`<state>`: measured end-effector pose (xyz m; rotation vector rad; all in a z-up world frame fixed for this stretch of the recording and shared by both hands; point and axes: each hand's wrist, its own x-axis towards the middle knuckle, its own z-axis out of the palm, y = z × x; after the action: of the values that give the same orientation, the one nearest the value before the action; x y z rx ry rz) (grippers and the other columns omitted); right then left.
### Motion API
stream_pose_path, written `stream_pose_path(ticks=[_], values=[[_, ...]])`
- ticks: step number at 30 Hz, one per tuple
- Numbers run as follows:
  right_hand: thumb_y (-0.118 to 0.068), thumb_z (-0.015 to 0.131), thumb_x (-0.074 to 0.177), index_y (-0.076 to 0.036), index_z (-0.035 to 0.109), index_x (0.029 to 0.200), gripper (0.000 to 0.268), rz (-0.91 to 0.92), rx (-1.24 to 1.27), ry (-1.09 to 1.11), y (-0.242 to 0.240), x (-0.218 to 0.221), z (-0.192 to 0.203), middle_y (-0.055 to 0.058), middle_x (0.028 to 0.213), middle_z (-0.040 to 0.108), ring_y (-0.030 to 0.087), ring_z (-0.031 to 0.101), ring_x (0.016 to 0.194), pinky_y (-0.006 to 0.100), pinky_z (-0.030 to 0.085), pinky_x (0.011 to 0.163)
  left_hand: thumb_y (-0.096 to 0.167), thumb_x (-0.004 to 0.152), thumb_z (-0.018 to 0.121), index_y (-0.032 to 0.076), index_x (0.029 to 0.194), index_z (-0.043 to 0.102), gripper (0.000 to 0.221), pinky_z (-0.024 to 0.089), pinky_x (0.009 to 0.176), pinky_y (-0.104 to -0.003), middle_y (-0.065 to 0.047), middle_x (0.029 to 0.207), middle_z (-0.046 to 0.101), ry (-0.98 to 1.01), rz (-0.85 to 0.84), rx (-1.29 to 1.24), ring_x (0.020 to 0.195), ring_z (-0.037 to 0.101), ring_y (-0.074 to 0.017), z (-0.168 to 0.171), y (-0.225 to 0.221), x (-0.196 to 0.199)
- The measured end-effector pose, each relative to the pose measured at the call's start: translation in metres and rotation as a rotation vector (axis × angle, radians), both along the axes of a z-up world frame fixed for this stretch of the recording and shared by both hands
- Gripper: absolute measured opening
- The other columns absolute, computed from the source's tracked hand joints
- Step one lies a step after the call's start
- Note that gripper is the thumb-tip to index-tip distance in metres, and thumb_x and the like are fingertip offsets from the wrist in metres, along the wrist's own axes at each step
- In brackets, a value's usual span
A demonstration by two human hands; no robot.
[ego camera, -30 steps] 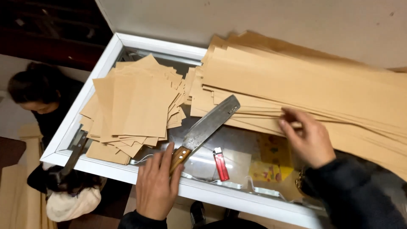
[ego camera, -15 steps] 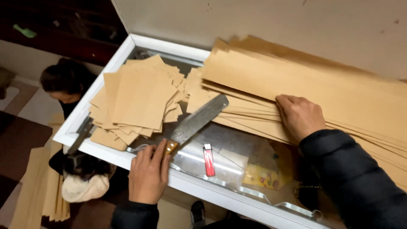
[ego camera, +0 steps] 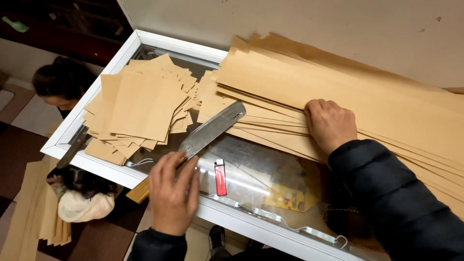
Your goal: Folding and cutting brown paper strips into smaller pieces using a large knife
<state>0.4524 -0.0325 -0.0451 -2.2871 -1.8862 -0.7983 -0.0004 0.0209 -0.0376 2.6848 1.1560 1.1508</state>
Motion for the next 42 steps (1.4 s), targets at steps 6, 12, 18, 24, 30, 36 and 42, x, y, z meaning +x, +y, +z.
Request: stream_pose_path(ticks=[6, 12, 18, 24, 30, 36, 42], values=[[-0.033, 0.061, 0.114, -0.009, 0.073, 0.139, 0.037, 0.273, 0.039, 0.256, 0.031, -0.029, 0.032, 0.014, 0.135, 0.082, 0.041, 0.076, 0.123, 0.055, 0.064, 0.09, 0.023, 0.103, 0.076, 0.017, 0.147, 0.071, 0.045, 0.046, 0.125, -0.066, -0.016, 0.159, 0.065, -0.026, -0.101, -0.067, 0.15, 0.055, -0.038, -0.004, -0.017, 0.03], [-0.009, 0.06, 0.099, -0.014, 0.072, 0.096, 0.013, 0.117, -0.237, 0.021, 0.077, -0.031, -0.002, 0.009, 0.088, 0.078, 0.04, 0.078, 0.076, 0.054, 0.06, 0.056, 0.015, 0.109, 0.072, 0.013, 0.141, 0.076, 0.032, 0.052, 0.121, -0.056, -0.015, 0.152, 0.067, -0.111, -0.148, -0.053, 0.144, 0.06, -0.0403, 0.027, -0.031, 0.024], [-0.009, 0.06, 0.092, -0.013, 0.066, 0.091, 0.007, -0.008, -0.174, 0.058, 0.077, -0.027, 0.008, 0.009, 0.081, 0.077, 0.043, 0.076, 0.072, 0.055, 0.052, 0.053, 0.018, 0.106, 0.076, 0.01, 0.137, 0.075, 0.032, 0.053, 0.12, -0.058, -0.017, 0.151, 0.068, -0.125, -0.161, -0.054, 0.143, 0.058, -0.0405, 0.023, -0.01, 0.002], [-0.035, 0.051, 0.122, -0.012, 0.065, 0.105, 0.032, -0.09, -0.215, 0.137, 0.077, -0.037, 0.018, 0.009, 0.092, 0.075, 0.041, 0.072, 0.076, 0.055, 0.048, 0.053, 0.017, 0.107, 0.074, 0.009, 0.135, 0.078, 0.029, 0.056, 0.117, -0.055, -0.016, 0.15, 0.068, -0.142, -0.2, -0.094, 0.141, 0.06, -0.0389, 0.027, 0.006, -0.009], [-0.001, 0.056, 0.101, -0.011, 0.073, 0.114, 0.023, -0.055, -0.17, 0.104, 0.071, -0.048, 0.043, 0.011, 0.103, 0.069, 0.038, 0.068, 0.097, 0.054, 0.055, 0.052, 0.017, 0.108, 0.072, 0.009, 0.131, 0.079, 0.025, 0.057, 0.115, -0.053, -0.016, 0.147, 0.069, -0.162, -0.228, -0.128, 0.139, 0.062, -0.0391, 0.028, 0.011, -0.02], [-0.016, 0.06, 0.111, -0.016, 0.077, 0.109, 0.017, -0.109, -0.242, 0.146, 0.069, -0.055, 0.046, 0.007, 0.107, 0.074, 0.035, 0.069, 0.107, 0.055, 0.057, 0.059, 0.016, 0.108, 0.07, 0.007, 0.129, 0.08, 0.025, 0.056, 0.113, -0.053, -0.016, 0.144, 0.071, -0.21, -0.258, -0.159, 0.136, 0.062, -0.0377, 0.025, 0.017, -0.027], [-0.046, 0.076, 0.108, -0.014, 0.071, 0.1, 0.033, -0.16, -0.22, 0.083, 0.069, -0.052, 0.034, 0.005, 0.102, 0.072, 0.036, 0.072, 0.1, 0.056, 0.058, 0.061, 0.015, 0.107, 0.073, 0.005, 0.129, 0.082, 0.026, 0.059, 0.114, -0.052, -0.014, 0.146, 0.071, -0.26, -0.288, -0.193, 0.138, 0.063, -0.0379, 0.011, 0.026, -0.047]])
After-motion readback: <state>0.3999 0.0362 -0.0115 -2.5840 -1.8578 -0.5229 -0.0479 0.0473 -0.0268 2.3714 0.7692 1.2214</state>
